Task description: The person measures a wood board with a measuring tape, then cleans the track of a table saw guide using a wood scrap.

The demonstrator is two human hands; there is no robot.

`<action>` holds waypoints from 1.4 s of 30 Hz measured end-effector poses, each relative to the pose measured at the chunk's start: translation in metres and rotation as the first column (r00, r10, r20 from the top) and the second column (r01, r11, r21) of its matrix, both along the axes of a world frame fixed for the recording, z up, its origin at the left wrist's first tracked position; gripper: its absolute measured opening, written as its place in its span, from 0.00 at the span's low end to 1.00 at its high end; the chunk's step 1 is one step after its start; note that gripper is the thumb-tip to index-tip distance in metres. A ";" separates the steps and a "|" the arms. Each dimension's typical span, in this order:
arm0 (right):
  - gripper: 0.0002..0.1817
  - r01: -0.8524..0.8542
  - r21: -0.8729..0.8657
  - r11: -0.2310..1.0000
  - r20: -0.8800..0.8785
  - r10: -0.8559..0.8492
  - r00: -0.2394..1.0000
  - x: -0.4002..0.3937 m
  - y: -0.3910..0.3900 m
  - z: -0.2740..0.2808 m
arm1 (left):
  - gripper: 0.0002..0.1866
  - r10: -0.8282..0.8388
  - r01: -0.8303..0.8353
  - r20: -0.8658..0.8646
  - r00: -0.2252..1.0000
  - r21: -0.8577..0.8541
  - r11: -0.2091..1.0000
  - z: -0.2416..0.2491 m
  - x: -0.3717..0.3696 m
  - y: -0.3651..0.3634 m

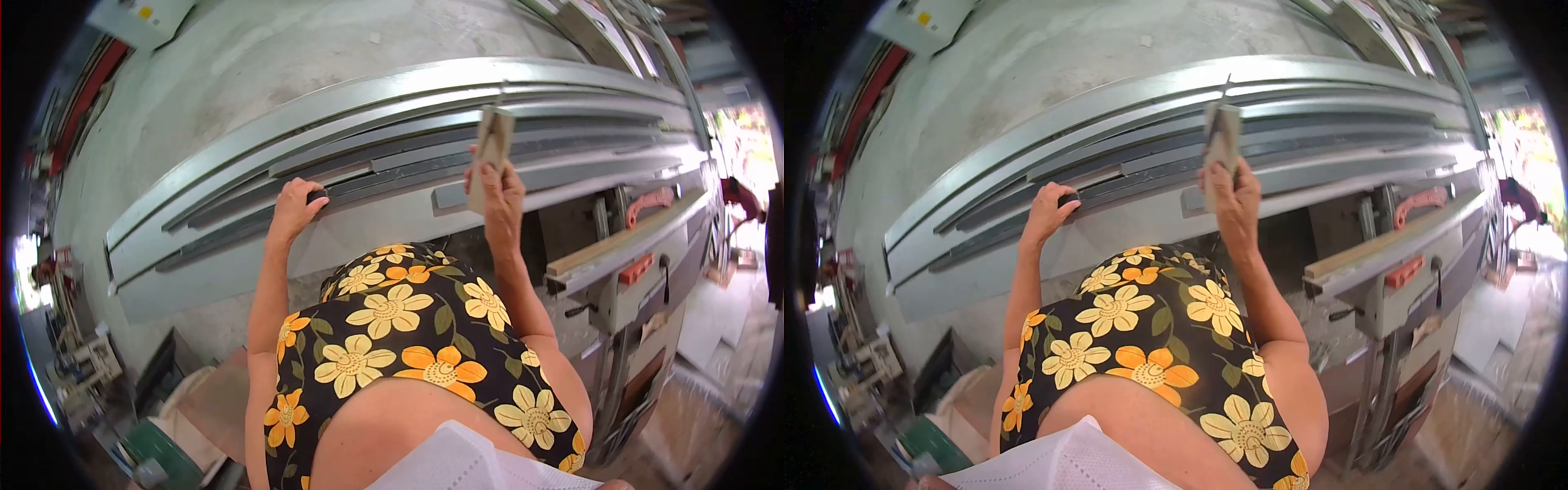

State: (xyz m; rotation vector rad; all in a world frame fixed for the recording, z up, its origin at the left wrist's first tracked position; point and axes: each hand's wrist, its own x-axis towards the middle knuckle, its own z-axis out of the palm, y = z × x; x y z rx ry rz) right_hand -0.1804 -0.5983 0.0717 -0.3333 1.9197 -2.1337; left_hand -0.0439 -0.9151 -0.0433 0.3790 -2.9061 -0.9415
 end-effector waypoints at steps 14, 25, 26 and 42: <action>0.13 0.020 0.294 0.956 -0.056 -0.004 0.998 0.084 -0.023 -0.027 | 0.12 -0.103 0.086 -0.171 0.980 -0.106 0.991 -0.026 -0.008 -0.008; 0.14 0.176 0.316 0.932 -0.051 -0.168 0.984 0.116 -0.034 -0.045 | 0.18 -0.195 0.159 -0.167 0.967 -0.207 0.965 0.006 0.000 -0.021; 0.14 0.180 0.316 0.932 -0.043 -0.175 0.984 0.118 -0.037 -0.046 | 0.18 -0.183 0.150 -0.167 0.969 -0.194 0.970 0.007 0.004 -0.024; 0.22 0.069 0.556 0.828 -0.353 0.160 0.922 0.137 -0.069 -0.053 | 0.16 0.000 -0.032 -0.226 0.974 -0.140 0.990 0.021 0.064 -0.026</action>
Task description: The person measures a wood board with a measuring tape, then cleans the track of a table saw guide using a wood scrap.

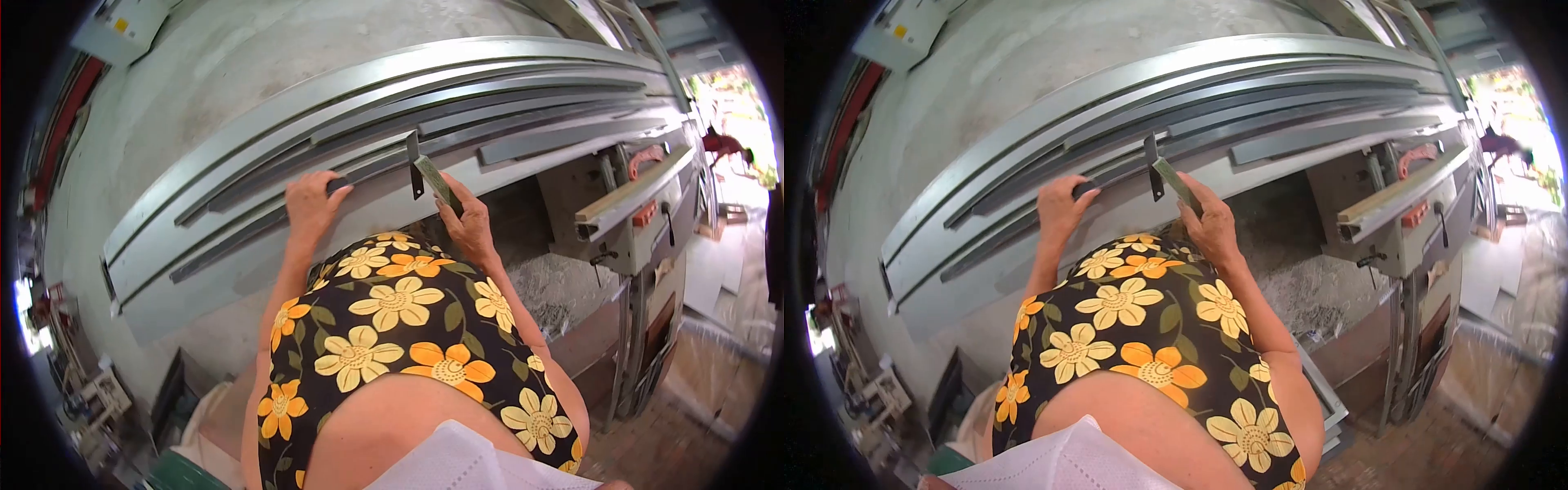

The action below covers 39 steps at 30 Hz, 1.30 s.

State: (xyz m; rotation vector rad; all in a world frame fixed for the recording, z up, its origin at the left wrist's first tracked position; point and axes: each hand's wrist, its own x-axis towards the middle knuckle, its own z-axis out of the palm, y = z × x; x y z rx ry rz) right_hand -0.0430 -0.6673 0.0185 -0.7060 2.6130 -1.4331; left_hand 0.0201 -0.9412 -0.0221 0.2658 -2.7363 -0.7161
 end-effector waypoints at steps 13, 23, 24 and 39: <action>0.25 -0.270 0.266 0.925 0.251 0.203 0.946 0.023 -0.026 -0.022 | 0.15 0.116 -0.113 -0.031 0.993 0.068 0.991 -0.014 0.003 0.023; 0.24 -0.324 0.214 0.921 0.351 0.237 0.906 0.022 -0.042 -0.030 | 0.18 0.169 -0.165 -0.038 0.985 0.091 0.982 -0.019 0.017 0.014; 0.24 -0.336 0.220 0.916 0.363 0.243 0.899 0.022 -0.044 -0.028 | 0.18 0.172 -0.168 -0.041 0.984 0.094 0.981 -0.019 0.019 0.012; 0.22 -0.208 0.254 0.944 0.398 0.094 0.913 0.018 -0.035 -0.021 | 0.17 0.175 -0.168 -0.075 0.982 0.092 0.981 -0.025 0.024 0.012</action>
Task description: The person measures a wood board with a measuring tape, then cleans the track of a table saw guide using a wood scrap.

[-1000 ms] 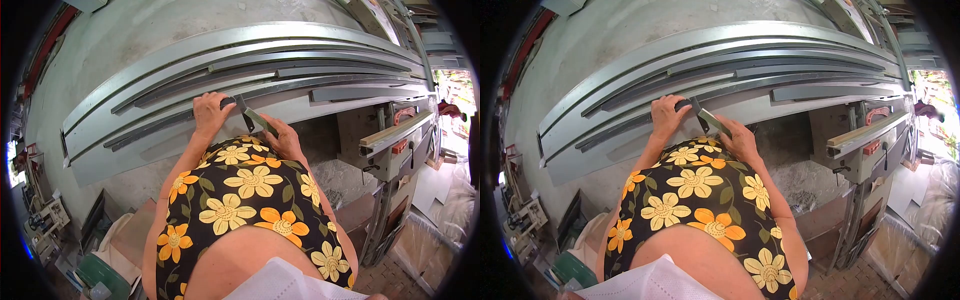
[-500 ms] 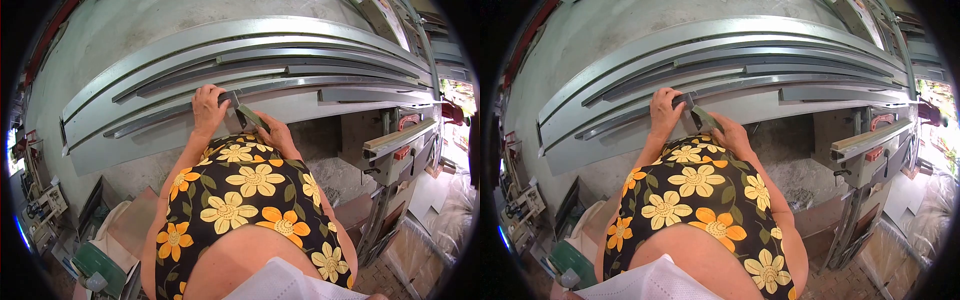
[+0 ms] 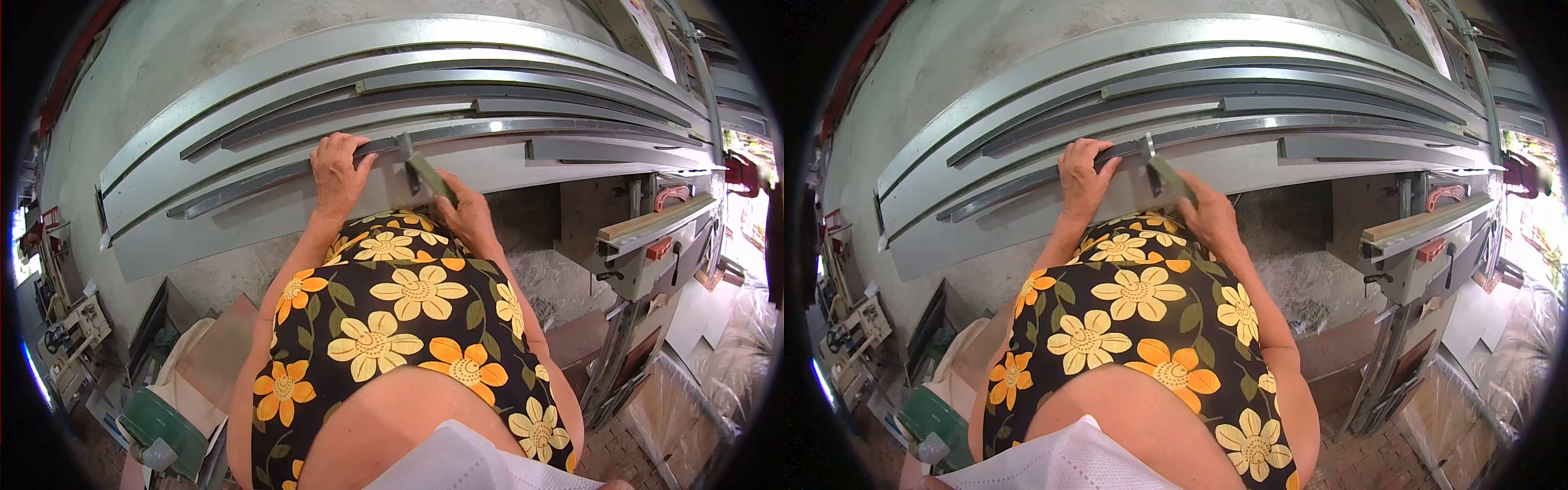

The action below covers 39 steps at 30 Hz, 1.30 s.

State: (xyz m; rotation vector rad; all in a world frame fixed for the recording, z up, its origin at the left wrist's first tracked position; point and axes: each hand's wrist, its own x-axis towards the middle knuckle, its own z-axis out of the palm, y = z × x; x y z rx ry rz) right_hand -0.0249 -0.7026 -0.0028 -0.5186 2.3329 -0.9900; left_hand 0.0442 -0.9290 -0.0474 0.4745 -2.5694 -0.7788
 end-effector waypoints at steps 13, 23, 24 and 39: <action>0.22 0.072 0.060 0.996 -0.055 -0.069 0.996 -0.003 0.005 -0.002 | 0.17 0.025 -0.025 -0.009 1.000 -0.008 1.000 -0.005 0.002 0.007; 0.22 0.205 0.074 0.976 -0.112 -0.196 0.974 -0.020 0.027 -0.019 | 0.18 0.032 -0.032 -0.030 0.999 -0.012 0.999 -0.008 0.002 0.011; 0.22 0.190 0.078 0.979 -0.137 -0.178 0.974 -0.023 0.029 -0.017 | 0.18 0.033 -0.034 -0.025 0.999 -0.013 0.999 -0.008 0.002 0.011; 0.19 0.191 -0.205 0.960 -0.132 -0.221 0.966 -0.035 0.038 -0.024 | 0.10 -0.030 0.027 0.131 0.991 0.023 0.999 0.004 -0.025 -0.006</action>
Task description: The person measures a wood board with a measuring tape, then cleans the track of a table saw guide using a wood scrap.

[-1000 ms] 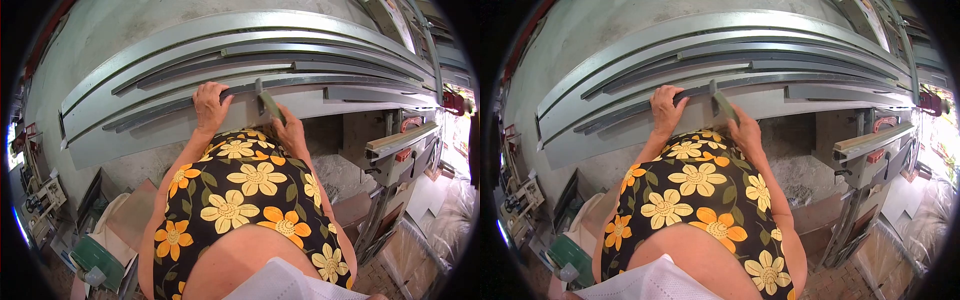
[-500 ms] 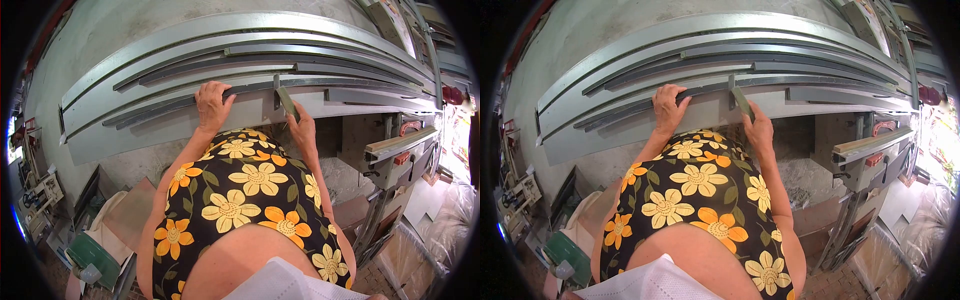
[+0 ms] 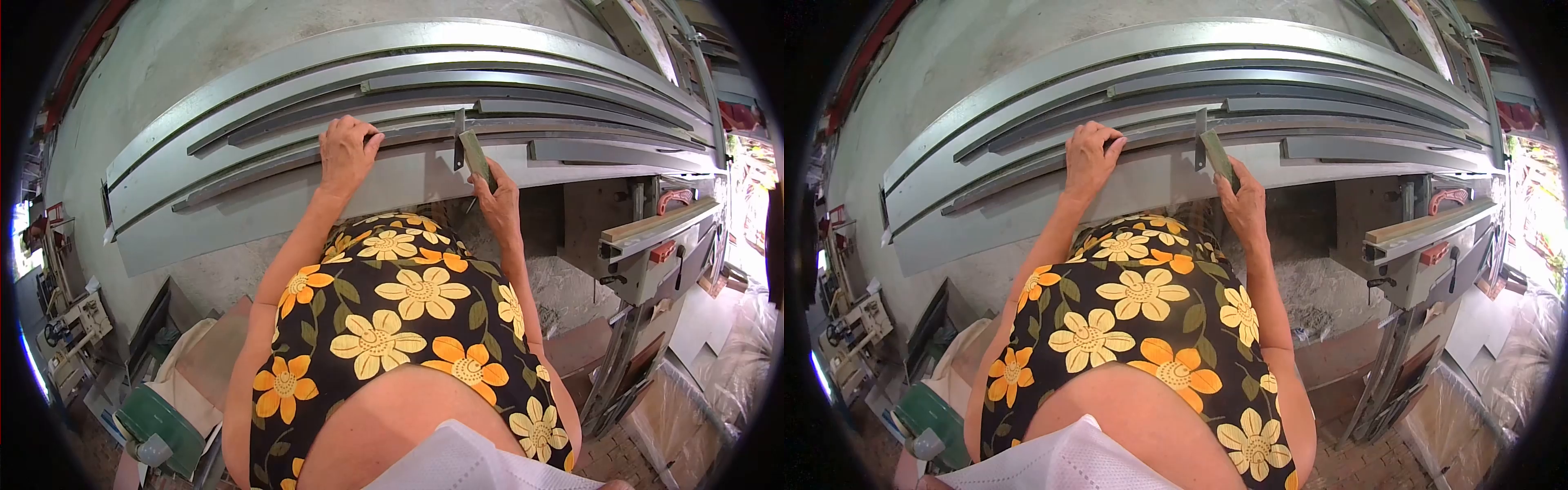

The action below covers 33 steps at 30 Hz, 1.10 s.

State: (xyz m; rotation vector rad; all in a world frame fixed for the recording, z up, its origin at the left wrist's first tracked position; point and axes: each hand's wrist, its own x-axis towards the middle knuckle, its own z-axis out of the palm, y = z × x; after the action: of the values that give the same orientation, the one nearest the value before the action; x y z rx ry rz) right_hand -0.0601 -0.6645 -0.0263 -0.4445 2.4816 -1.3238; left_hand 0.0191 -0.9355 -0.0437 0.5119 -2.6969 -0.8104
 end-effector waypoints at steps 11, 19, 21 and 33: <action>0.17 0.181 -0.403 0.897 0.200 -0.107 0.974 -0.014 -0.037 -0.003 | 0.11 -0.067 0.072 -0.052 0.996 0.105 0.992 0.005 0.016 0.015; 0.13 0.189 -0.415 0.890 0.283 -0.071 0.956 -0.030 -0.035 -0.025 | 0.14 -0.085 0.090 -0.163 0.983 0.026 0.996 0.006 0.019 0.027; 0.14 0.189 -0.423 0.886 0.280 -0.071 0.957 -0.030 -0.035 -0.026 | 0.15 -0.111 0.116 -0.192 0.975 0.012 0.993 0.007 0.017 0.029; 0.15 0.190 -0.422 0.886 0.269 -0.078 0.960 -0.031 -0.035 -0.028 | 0.07 -0.176 0.174 -0.310 0.934 -0.037 0.984 -0.009 0.008 0.038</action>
State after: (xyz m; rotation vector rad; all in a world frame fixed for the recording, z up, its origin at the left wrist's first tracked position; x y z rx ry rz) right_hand -0.0913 -0.6996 -0.0543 -0.1856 2.0299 -1.8897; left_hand 0.0267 -0.8975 -0.0525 0.1251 -2.4715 -0.8446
